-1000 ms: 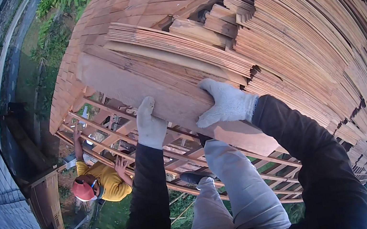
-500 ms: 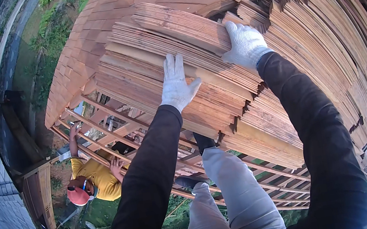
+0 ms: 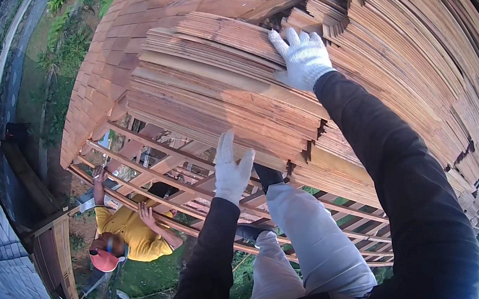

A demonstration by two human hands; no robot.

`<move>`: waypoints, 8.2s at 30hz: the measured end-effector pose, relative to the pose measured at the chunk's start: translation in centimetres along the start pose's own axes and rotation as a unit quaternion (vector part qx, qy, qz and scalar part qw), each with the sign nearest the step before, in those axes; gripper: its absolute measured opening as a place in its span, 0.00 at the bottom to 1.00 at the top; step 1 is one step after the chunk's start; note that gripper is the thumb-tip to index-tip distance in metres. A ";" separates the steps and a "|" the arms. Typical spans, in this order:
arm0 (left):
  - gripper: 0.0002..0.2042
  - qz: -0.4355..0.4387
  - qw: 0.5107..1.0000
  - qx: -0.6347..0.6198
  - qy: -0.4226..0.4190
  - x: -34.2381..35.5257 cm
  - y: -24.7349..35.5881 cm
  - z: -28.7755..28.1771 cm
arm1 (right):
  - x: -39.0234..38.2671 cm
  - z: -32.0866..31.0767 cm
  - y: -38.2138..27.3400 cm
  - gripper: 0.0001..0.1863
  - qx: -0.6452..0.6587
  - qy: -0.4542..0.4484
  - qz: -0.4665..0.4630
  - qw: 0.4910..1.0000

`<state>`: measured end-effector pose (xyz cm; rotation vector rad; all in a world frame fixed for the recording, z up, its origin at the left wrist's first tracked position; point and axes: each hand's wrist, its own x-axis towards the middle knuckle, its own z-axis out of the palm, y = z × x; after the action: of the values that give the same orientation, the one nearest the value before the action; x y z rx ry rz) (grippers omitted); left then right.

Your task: The person receives wooden shingles from another worker and places them onto a wooden roof frame by hand.

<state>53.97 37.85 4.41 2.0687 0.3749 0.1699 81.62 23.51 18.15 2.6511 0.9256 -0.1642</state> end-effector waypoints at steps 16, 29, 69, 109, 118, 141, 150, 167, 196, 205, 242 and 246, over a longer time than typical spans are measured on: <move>0.32 -0.535 0.838 -0.061 -0.089 -34.6 -7.1 -12.3 | 1.0 -1.0 2.6 0.46 0.210 -0.063 0.061 0.974; 0.28 -0.469 0.854 -0.210 -0.080 -30.3 -5.4 -10.2 | -29.1 2.5 0.4 0.54 0.575 -0.057 0.278 0.767; 0.16 -0.504 0.844 -0.099 -0.153 -28.8 -12.9 -11.8 | -25.2 9.1 21.0 0.46 0.155 -0.025 0.181 0.971; 0.26 -0.542 0.819 -0.139 -0.125 -28.3 -10.2 -11.2 | -24.8 12.6 14.0 0.49 0.092 0.130 0.196 0.968; 0.28 -0.558 0.806 -0.160 -0.117 -27.6 -9.0 -11.6 | -23.4 11.0 17.0 0.48 0.152 0.047 0.188 0.969; 0.25 -0.545 0.807 -0.213 -0.082 -30.1 -7.8 -10.9 | -21.5 11.1 10.7 0.64 0.094 0.077 0.180 0.976; 0.29 -0.503 0.845 -0.128 -0.131 -34.1 -11.8 -11.1 | -21.2 10.8 9.7 0.62 0.053 0.047 0.212 0.975; 0.31 -0.591 0.800 -0.037 -0.095 -40.3 -12.8 -13.9 | -20.9 9.4 15.5 0.51 0.091 0.022 0.184 0.978; 0.25 -0.600 0.766 -0.224 0.049 -40.5 -11.3 -8.3 | 3.5 1.8 -0.7 0.60 0.073 0.033 -0.040 0.996; 0.22 -0.578 0.780 -0.237 0.042 -42.4 -11.0 -7.1 | 1.2 -2.2 -0.2 0.58 0.181 -0.111 0.007 0.977; 0.25 -0.581 0.770 -0.263 0.003 -31.3 -6.8 -8.1 | -5.6 0.3 2.9 0.44 0.053 -0.041 0.063 0.996; 0.23 -0.579 0.777 -0.249 -0.007 -31.6 -6.6 -8.6 | -5.0 1.6 3.4 0.45 0.072 -0.048 0.093 0.992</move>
<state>20.53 37.47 4.10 1.0292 1.3547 -0.4536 79.87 17.55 18.66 2.8160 0.6543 -0.3219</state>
